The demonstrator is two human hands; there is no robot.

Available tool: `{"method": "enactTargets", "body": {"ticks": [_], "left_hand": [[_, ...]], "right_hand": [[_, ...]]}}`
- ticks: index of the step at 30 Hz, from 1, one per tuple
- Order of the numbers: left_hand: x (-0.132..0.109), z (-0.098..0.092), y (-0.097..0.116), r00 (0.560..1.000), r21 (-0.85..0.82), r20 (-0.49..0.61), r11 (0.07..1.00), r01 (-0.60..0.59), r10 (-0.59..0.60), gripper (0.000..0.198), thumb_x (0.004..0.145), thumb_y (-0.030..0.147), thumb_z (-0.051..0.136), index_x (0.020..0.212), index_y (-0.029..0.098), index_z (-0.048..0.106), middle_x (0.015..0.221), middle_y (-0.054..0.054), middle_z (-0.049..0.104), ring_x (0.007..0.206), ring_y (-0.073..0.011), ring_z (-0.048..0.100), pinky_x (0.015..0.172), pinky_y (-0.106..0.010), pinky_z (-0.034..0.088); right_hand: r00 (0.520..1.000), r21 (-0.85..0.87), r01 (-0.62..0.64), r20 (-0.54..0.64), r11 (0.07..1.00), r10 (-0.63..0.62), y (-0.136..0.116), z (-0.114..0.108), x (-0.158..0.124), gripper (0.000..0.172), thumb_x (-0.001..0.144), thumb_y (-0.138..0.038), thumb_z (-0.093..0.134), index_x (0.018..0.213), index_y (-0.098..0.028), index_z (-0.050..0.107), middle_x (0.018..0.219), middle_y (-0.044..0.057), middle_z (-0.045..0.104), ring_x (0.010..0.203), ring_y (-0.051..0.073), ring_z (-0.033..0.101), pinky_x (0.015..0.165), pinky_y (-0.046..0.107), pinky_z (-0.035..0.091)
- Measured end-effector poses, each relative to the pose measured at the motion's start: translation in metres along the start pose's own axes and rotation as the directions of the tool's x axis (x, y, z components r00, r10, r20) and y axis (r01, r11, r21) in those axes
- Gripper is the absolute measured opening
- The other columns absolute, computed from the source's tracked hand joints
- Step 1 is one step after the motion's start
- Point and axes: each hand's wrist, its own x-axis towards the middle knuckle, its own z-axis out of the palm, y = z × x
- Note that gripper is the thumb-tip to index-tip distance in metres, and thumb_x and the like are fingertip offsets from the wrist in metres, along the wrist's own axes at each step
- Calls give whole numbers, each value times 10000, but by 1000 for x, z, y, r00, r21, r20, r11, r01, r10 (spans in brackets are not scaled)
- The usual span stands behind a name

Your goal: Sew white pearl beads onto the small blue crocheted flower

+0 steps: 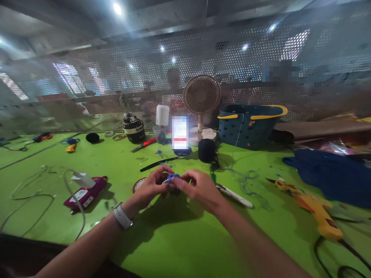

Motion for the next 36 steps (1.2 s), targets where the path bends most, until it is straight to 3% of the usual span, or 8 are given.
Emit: {"method": "enactTargets", "body": {"ticks": [6,10,15,20,23,26,33,36], "left_hand": [[-1,-1,1,997,-30,70,999,-18,20,421,674,244,807,1030,179,593,870,-22,655,721,-129,611,630,-233,469],[-2,-3,4,996,-120,91,993,-2,13,345,793,370,692,1070,171,636,998,-72,666,843,-173,628,705,-271,486],[0,-1,4,998,-96,69,995,-8,15,373,727,303,778,1042,163,635,942,-59,688,790,-150,630,697,-267,488],[3,-1,-1,998,-97,9,994,-55,56,360,725,299,786,1005,152,614,823,-32,687,659,-109,603,591,-226,474],[3,-1,-2,998,-107,-2,992,-67,67,371,703,294,804,984,152,607,809,-22,685,644,-101,597,574,-214,475],[2,0,-1,998,-117,7,991,-64,65,354,710,287,799,982,160,612,847,-23,690,690,-109,613,595,-217,485],[3,-2,0,1000,-161,-10,987,-14,12,364,693,227,810,998,163,622,886,-30,700,718,-116,627,598,-214,458],[4,-3,1,1000,-249,-20,968,5,-10,390,670,206,825,1003,179,624,932,-38,710,748,-120,637,616,-211,445]], "right_hand": [[999,40,43,-21,998,-42,-2,6,1,293,862,-418,533,729,-175,630,681,22,617,645,160,542,587,270,402],[991,-14,87,-100,996,-88,2,1,-1,296,874,-434,541,749,-182,633,673,11,602,633,155,533,593,267,396],[976,-89,125,-168,988,-138,4,2,-3,315,896,-434,522,752,-180,638,723,27,610,683,165,543,635,279,400],[986,20,61,-157,998,-57,-2,3,-6,397,917,-459,458,656,-183,575,623,3,526,578,140,476,533,265,360],[994,83,34,-109,996,-25,-1,4,-6,321,870,-463,545,741,-177,613,684,12,586,592,142,514,528,261,384],[991,89,43,-132,995,-31,2,7,-5,259,821,-430,623,836,-173,657,779,37,657,670,166,576,598,277,445],[981,35,76,-182,996,-69,-9,0,-7,260,843,-394,562,797,-174,693,759,67,679,685,190,599,610,308,481],[968,85,98,-240,991,-75,-13,-12,-8,282,875,-364,506,959,-187,708,903,87,706,695,178,616,611,309,513]]}}
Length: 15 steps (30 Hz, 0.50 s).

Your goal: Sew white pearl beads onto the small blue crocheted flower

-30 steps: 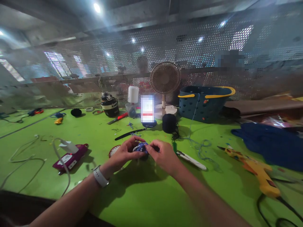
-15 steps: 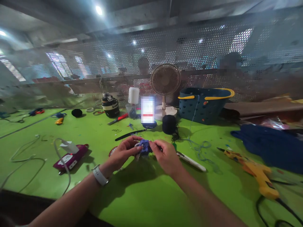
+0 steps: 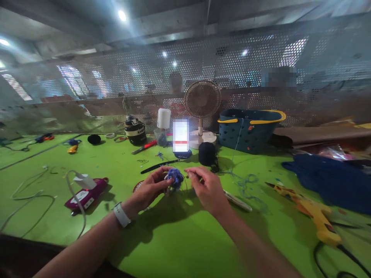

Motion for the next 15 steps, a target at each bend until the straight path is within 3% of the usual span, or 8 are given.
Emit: {"method": "enactTargets", "body": {"ticks": [3,6,10,12,15], "left_hand": [[1,0,1,1000,-92,-15,996,7,-8,395,655,191,836,982,192,615,930,-27,711,744,-115,636,622,-211,438],[1,0,0,1000,-130,7,991,-7,8,363,661,183,834,950,183,614,877,-17,701,719,-101,618,612,-204,418],[1,0,-2,997,-100,50,994,-49,54,336,701,181,809,973,170,612,894,-30,691,782,-119,616,674,-222,428],[1,0,-4,994,-84,63,993,-80,86,338,727,184,791,1014,175,612,906,-27,685,778,-112,607,668,-218,424],[1,-1,-5,990,-75,68,990,-116,122,354,734,182,785,1051,183,628,911,-22,677,752,-100,591,641,-208,419]], "right_hand": [[997,44,74,-22,996,-73,-1,-9,0,349,904,-318,499,1221,-229,614,1027,74,706,607,130,591,608,297,531],[996,120,93,3,988,-94,-2,-12,-3,426,913,-315,534,1332,-250,498,985,55,720,588,120,613,622,286,543],[992,179,-20,126,984,-3,-6,-10,-10,241,874,-382,617,1010,-184,632,762,33,710,594,137,664,565,245,535],[980,169,-49,199,984,14,-6,-9,-13,231,878,-407,606,892,-180,645,659,-1,665,467,105,603,454,211,487],[972,80,-45,234,996,25,-7,-7,-16,246,906,-422,558,881,-201,665,518,-55,542,365,77,473,348,183,360]]}}
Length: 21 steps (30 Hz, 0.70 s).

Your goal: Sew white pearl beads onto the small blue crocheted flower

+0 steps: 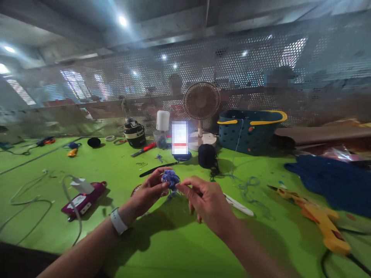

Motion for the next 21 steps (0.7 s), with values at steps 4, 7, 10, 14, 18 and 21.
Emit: {"method": "enactTargets", "body": {"ticks": [4,7,10,14,18,21], "left_hand": [[0,-1,-1,1000,-6,16,1000,-22,22,286,724,179,791,983,182,668,898,-20,676,758,-102,591,659,-209,434],[-1,0,0,999,-18,37,999,-34,34,278,736,167,780,992,187,672,891,-14,677,761,-96,593,670,-202,438],[-1,0,2,998,-14,52,999,-42,42,282,745,165,774,1005,189,666,909,-16,684,793,-100,605,710,-207,449],[-2,-1,2,995,8,81,998,-66,65,285,761,152,760,1020,198,652,948,-17,697,868,-111,626,789,-222,463],[-3,-3,-1,989,52,121,994,-94,87,297,786,127,733,1052,206,625,1018,-31,706,941,-127,645,848,-245,476],[-4,-4,-3,985,70,135,991,-116,106,300,792,108,722,1054,201,610,1054,-39,701,973,-139,651,864,-262,493]], "right_hand": [[983,-195,152,-70,969,-168,-6,0,0,274,953,-377,486,919,-207,698,663,-5,629,549,108,565,482,209,425],[967,-224,235,-42,946,-250,-10,-1,-1,247,964,-293,475,1092,-216,671,772,8,685,645,116,630,571,216,483],[955,-218,282,-27,934,-294,-9,-1,-4,211,939,-260,523,1041,-202,698,731,-2,689,574,103,630,537,205,481],[954,-300,264,-60,916,-295,-7,0,-6,202,920,-257,551,994,-190,726,603,-25,648,410,83,527,434,211,416],[937,-345,300,-67,889,-342,-9,-1,-5,194,923,-250,543,924,-178,723,687,2,684,479,96,572,474,219,430],[927,-377,303,-94,875,-362,-10,-2,-5,199,925,-248,535,863,-173,708,686,11,678,546,113,606,523,225,451]]}}
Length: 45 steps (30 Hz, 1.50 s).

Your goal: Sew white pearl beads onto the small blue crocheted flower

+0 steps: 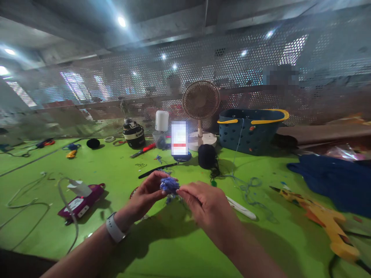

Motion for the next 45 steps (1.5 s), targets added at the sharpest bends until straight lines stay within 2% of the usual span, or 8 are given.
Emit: {"method": "enactTargets", "body": {"ticks": [6,15,21,29,36,45], "left_hand": [[-1,2,2,996,56,23,995,-85,84,280,812,85,693,1054,194,604,1124,-49,677,1019,-139,647,896,-263,508],[1,2,2,986,60,-15,985,-164,165,277,790,101,720,1031,187,615,1115,-52,685,1010,-150,656,898,-272,520],[1,4,2,984,59,-48,984,-167,170,272,789,68,705,1016,183,610,1107,-54,692,994,-148,663,891,-279,526],[0,3,1,986,96,-51,983,-156,162,272,789,115,720,1023,186,599,1113,-58,685,995,-153,657,890,-286,521],[0,6,2,983,103,-113,986,-135,146,271,785,94,720,1008,187,597,1062,-44,695,953,-141,659,849,-272,529],[-2,5,0,990,66,-86,993,-103,108,273,747,130,764,972,172,615,960,-30,692,836,-123,662,738,-223,534]], "right_hand": [[998,-15,3,60,1000,-2,4,2,-3,213,935,-242,505,952,-188,710,773,21,721,619,133,645,554,239,462],[991,-37,-69,116,997,73,5,-1,-4,222,924,-243,512,886,-188,723,728,9,716,600,126,634,548,239,442],[991,-2,-66,115,998,66,7,-1,-4,200,906,-221,529,902,-191,727,757,10,729,624,128,649,565,237,461],[982,-10,-110,153,994,110,6,-1,-4,224,928,-272,503,875,-195,706,751,19,716,615,140,629,563,255,444],[973,-60,-161,160,985,169,3,7,-3,274,974,-338,430,798,-198,587,559,-33,563,468,103,484,455,233,328],[968,-2,-176,180,984,174,6,12,-4,285,978,-374,416,837,-199,591,563,-42,526,476,101,481,463,226,325]]}}
